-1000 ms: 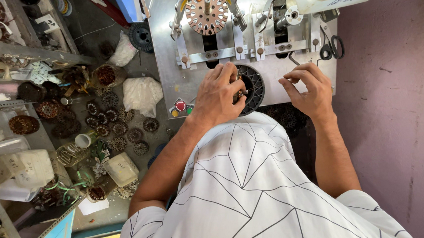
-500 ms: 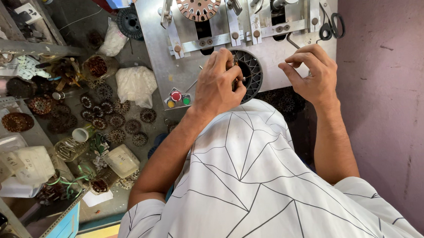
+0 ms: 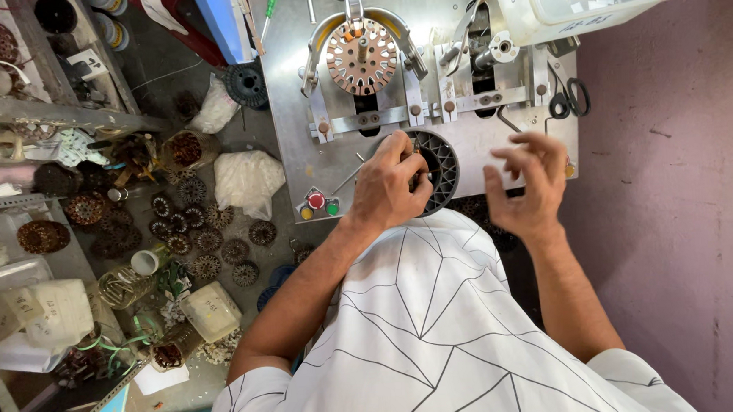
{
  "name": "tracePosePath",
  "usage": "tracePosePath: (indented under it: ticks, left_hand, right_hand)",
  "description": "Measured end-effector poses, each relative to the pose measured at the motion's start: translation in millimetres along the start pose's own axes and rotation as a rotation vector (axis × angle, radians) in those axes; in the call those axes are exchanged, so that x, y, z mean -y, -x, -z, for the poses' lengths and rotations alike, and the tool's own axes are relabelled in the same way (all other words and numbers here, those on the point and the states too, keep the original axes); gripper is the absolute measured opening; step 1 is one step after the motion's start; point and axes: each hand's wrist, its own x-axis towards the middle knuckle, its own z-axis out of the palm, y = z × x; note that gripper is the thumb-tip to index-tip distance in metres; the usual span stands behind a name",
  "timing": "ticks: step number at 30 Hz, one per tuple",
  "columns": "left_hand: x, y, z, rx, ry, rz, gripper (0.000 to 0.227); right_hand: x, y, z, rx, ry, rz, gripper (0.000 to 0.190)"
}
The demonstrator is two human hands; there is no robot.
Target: The person operates a coil winding machine, places a stator core into the fixture, and winds copper wire onto it. They then remove the wound stator, trim excess wire with shears, and place the finished component into a container.
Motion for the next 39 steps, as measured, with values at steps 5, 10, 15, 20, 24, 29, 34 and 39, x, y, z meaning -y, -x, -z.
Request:
tracePosePath:
  ticks: [5, 10, 15, 20, 24, 29, 34, 39]
  left_hand:
    - [2.4, 0.9, 1.4, 0.053, 0.053, 0.064, 0.012]
    - [3.3, -1.6, 3.1, 0.085, 0.095, 0.123, 0.007]
    - [8.2, -7.6, 8.0, 0.154, 0.140, 0.138, 0.008]
    - [10.6, -8.9, 8.6, 0.174, 0.159, 0.132, 0.009]
    - [16.2, -10.0, 9.3, 0.193, 0.200, 0.104, 0.010]
    - [20.7, -15.4, 10.8, 0.216, 0.256, 0.095, 0.009]
    - [21.6, -13.4, 10.4, 0.217, 0.310, 0.078, 0.012]
    - [21.9, -14.6, 12.6, 0.230, 0.316, 0.090, 0.009]
  right_hand:
    - [36.1, -0.7, -25.8, 0.236, 0.071, 0.019, 0.035]
    - [36.5, -10.5, -31.1, 0.268, 0.046, -0.069, 0.021]
    - [25.3, -18.6, -32.3, 0.251, 0.050, -0.109, 0.017]
    - [29.0, -18.5, -26.3, 0.469, -0.070, -0.319, 0.010]
    - [26.0, -26.8, -25.0, 0.421, -0.137, -0.466, 0.011]
    - [30.3, -33.2, -28.3, 0.434, 0.005, -0.273, 0.009]
    - [28.2, -29.2, -23.0, 0.381, 0.022, -0.252, 0.010]
    - [27.8, -25.9, -29.1, 0.473, 0.114, -0.337, 0.007]
